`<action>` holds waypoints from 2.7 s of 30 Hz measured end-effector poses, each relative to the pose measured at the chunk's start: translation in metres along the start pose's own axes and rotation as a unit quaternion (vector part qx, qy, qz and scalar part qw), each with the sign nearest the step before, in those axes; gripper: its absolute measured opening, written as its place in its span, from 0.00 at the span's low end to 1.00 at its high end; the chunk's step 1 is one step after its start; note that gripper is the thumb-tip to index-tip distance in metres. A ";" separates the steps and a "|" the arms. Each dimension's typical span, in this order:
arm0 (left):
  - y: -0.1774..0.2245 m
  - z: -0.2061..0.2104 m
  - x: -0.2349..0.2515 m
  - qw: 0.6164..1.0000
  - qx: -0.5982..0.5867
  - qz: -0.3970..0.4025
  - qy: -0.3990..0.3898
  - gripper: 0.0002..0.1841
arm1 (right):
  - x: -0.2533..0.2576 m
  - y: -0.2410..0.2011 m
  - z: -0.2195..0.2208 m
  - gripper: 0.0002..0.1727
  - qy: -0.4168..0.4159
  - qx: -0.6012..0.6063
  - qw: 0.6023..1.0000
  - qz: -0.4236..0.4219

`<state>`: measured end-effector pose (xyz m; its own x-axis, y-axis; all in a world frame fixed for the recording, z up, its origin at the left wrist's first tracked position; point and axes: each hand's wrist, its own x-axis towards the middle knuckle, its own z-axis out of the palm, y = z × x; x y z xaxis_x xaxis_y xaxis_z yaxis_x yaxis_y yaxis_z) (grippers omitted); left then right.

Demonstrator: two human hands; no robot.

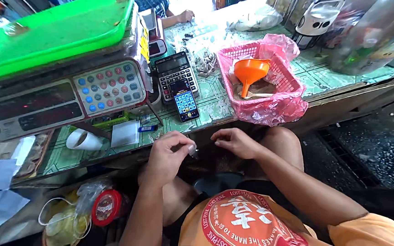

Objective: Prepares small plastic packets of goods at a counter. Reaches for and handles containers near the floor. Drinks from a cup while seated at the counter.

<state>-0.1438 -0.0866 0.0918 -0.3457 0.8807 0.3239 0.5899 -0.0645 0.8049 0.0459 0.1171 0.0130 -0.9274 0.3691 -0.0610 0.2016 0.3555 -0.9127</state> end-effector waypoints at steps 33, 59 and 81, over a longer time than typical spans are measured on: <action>0.011 -0.060 -0.001 0.996 -0.033 0.088 -0.001 0.04 | 0.035 0.007 0.054 0.11 -0.083 -0.039 0.995 -0.046; 0.021 -0.030 0.018 0.991 -0.031 0.063 0.112 0.03 | 0.037 -0.032 0.042 0.13 -0.165 -0.088 0.976 -0.111; 0.059 -0.037 0.045 0.984 0.045 0.103 0.140 0.03 | 0.025 -0.004 0.036 0.10 -0.086 0.054 0.990 -0.102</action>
<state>-0.1518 -0.0680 0.1730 -0.3922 0.6881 0.6105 0.7265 -0.1753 0.6644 0.0107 0.0937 0.0000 -0.9870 0.1447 0.0705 -0.0225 0.3096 -0.9506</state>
